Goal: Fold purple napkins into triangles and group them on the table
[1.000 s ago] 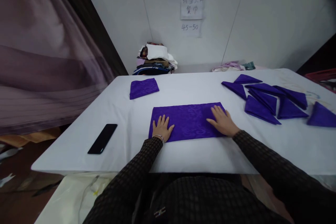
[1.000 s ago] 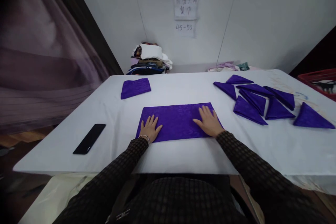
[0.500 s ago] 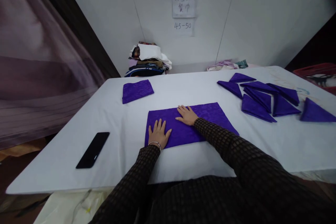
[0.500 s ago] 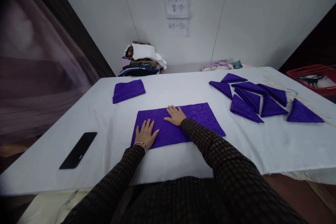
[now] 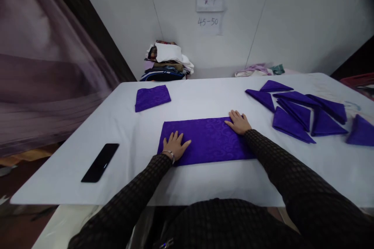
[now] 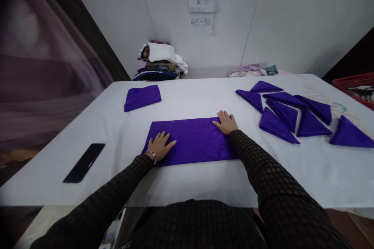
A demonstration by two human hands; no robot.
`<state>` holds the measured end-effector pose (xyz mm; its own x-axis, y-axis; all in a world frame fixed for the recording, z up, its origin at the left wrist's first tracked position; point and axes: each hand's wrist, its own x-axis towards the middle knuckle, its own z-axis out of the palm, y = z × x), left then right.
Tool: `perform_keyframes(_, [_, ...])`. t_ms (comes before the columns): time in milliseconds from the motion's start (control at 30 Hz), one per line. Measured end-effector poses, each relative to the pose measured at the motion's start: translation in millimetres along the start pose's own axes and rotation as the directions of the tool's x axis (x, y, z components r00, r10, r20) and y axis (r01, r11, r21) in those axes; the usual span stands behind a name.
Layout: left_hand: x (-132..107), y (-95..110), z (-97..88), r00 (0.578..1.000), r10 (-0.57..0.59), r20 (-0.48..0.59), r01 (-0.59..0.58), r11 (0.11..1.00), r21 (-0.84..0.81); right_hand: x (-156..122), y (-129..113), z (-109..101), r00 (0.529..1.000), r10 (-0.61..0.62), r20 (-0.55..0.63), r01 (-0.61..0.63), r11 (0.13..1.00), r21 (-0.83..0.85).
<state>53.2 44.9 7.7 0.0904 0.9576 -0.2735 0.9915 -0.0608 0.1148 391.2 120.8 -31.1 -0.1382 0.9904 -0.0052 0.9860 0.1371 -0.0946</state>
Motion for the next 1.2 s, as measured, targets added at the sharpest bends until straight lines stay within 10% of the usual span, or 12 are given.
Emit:
perform_keyframes(167, [39, 64, -13.3, 0.951, 0.269, -0.151, -0.278, 0.959, -0.048, 0, 2, 5, 0.999, -0.017, -0.032, 0.017, 1.0, 0.006])
perform_keyframes(300, [71, 87, -2.9, 0.947, 0.279, -0.161, -0.29, 0.956, -0.048, 0, 5, 8, 0.999, -0.022, -0.035, 0.021, 1.0, -0.003])
perform_keyframes(733, [77, -70, -9.5, 0.964, -0.22, -0.149, 0.217, 0.975, -0.038, -2, 6, 9, 0.999, -0.023, -0.026, 0.023, 1.0, -0.009])
perform_keyframes(1000, [78, -75, -9.9, 0.953, -0.272, -0.134, 0.273, 0.962, -0.016, 3, -18, -9, 0.998, 0.032, 0.053, -0.035, 0.998, 0.054])
perform_keyframes(1200, [83, -79, -12.3, 0.95, -0.268, -0.159, 0.272, 0.962, 0.002, -4, -115, -15, 0.917, -0.397, -0.033, 0.397, 0.901, 0.173])
